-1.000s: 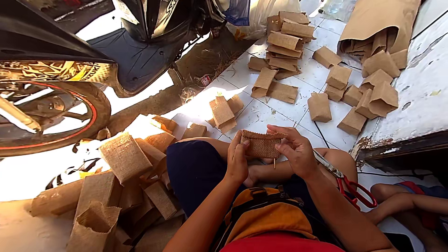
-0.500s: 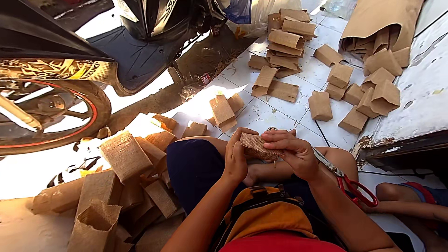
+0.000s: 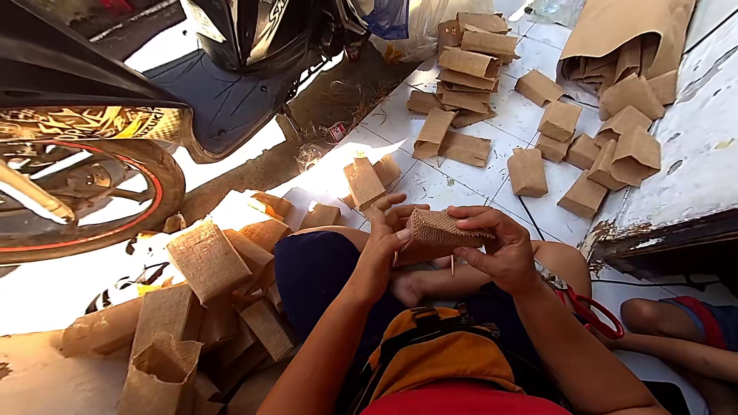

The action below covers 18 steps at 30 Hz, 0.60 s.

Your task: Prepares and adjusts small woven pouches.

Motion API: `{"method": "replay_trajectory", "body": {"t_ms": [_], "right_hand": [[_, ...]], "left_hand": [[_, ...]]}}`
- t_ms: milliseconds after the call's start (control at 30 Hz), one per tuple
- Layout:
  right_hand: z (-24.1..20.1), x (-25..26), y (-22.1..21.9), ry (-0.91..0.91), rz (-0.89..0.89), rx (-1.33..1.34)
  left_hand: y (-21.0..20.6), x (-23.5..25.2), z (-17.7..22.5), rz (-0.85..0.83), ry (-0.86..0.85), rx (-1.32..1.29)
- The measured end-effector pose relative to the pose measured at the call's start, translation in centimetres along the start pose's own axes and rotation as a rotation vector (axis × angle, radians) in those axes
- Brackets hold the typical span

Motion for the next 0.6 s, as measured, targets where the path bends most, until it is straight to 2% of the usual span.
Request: {"method": "replay_trajectory", "body": {"t_ms": [167, 300, 400, 500, 600], "right_hand": [[0.2, -0.3, -0.9, -0.017, -0.048, -0.005], [-0.2, -0.5, -1.2, 0.008, -0.048, -0.043], [-0.7, -0.5, -0.9, 0.042, -0.032, -0.055], [-1.0, -0.3, -0.6, 0.055, -0.023, -0.038], [-1.3, -0.2, -0.9, 0.062, -0.037, -0.008]], "left_hand": [[-0.2, -0.4, 0.0, 0.128, 0.033, -0.007], [-0.3, -0.4, 0.4, 0.168, -0.024, 0.006], [-0.6, -0.2, 0.8, 0.105, -0.096, 0.013], [-1.2, -0.2, 1.9, -0.043, -0.217, 0.095], [-0.6, -0.4, 3.5, -0.004, -0.334, 0.199]]}}
Point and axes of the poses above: each hand's wrist, its own x-axis towards the middle knuckle, its own y-axis out of the back of the hand, z = x × y, the point moved 10 cm from there along x, towards the middle knuckle, and after that the axes turned 14 degrees about x, right-handed, at the moved point
